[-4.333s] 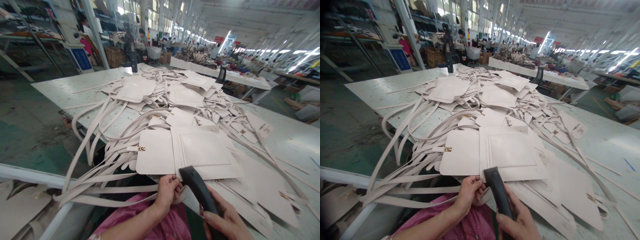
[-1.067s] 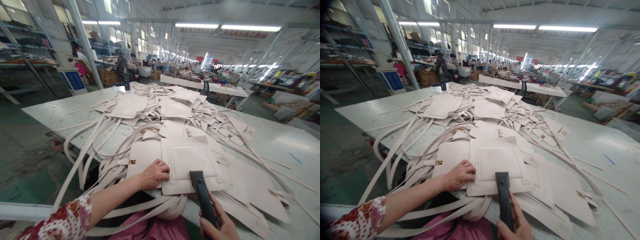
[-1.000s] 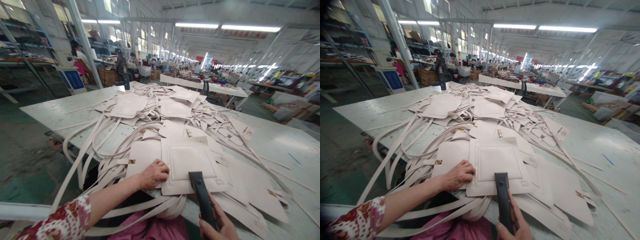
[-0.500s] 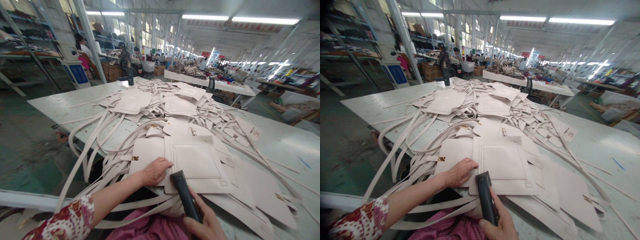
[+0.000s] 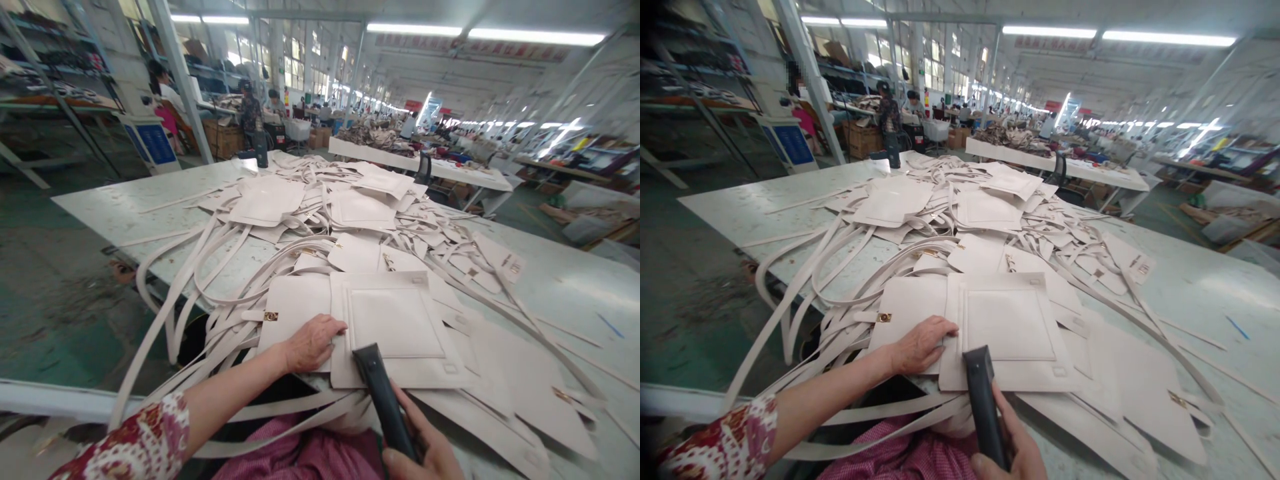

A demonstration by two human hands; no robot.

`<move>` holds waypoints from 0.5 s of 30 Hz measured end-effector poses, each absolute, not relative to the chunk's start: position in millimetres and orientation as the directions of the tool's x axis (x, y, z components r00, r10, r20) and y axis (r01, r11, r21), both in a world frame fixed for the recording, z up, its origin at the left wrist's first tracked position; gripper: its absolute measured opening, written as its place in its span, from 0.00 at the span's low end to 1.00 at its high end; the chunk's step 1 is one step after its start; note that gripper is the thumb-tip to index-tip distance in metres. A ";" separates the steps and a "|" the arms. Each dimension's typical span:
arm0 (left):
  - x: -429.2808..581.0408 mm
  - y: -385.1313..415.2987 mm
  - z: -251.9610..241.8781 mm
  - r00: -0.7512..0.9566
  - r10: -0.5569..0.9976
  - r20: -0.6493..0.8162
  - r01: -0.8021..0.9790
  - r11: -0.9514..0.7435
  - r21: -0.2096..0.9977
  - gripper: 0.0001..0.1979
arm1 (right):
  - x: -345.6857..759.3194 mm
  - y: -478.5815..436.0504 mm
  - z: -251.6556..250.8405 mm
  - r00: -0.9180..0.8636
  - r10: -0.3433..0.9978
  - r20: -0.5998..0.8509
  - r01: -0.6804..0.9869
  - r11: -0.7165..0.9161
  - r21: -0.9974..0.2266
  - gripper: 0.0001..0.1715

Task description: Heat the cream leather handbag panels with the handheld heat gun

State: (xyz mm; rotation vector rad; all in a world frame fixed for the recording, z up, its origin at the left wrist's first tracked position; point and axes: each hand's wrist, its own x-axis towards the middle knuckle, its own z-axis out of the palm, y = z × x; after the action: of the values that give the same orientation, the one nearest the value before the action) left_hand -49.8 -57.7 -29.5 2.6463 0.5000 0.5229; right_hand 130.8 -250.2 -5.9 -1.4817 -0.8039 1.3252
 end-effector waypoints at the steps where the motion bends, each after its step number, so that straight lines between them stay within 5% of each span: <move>1: -49.4 -57.7 -29.5 0.868 0.407 0.286 0.261 -0.862 0.435 0.23 | 129.6 -251.7 -9.8 0.180 0.921 -0.345 -0.113 -0.329 -0.937 0.49; 8: -47.3 -54.4 -34.4 0.843 0.421 0.335 0.259 -0.863 0.434 0.21 | 98.4 -230.3 -0.3 0.111 0.937 -0.333 -0.118 -0.320 -0.940 0.45; 15: -47.4 -54.4 -32.8 0.887 0.347 0.305 0.227 -0.902 0.367 0.16 | 126.3 -259.3 12.2 0.404 0.848 -0.343 -0.200 -0.283 -0.938 0.53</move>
State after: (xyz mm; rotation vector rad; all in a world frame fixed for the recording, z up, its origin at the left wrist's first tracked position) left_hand -47.4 -54.4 -32.8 2.7322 0.4279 0.5268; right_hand 126.3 -259.3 12.2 -1.5168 -0.6024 1.1483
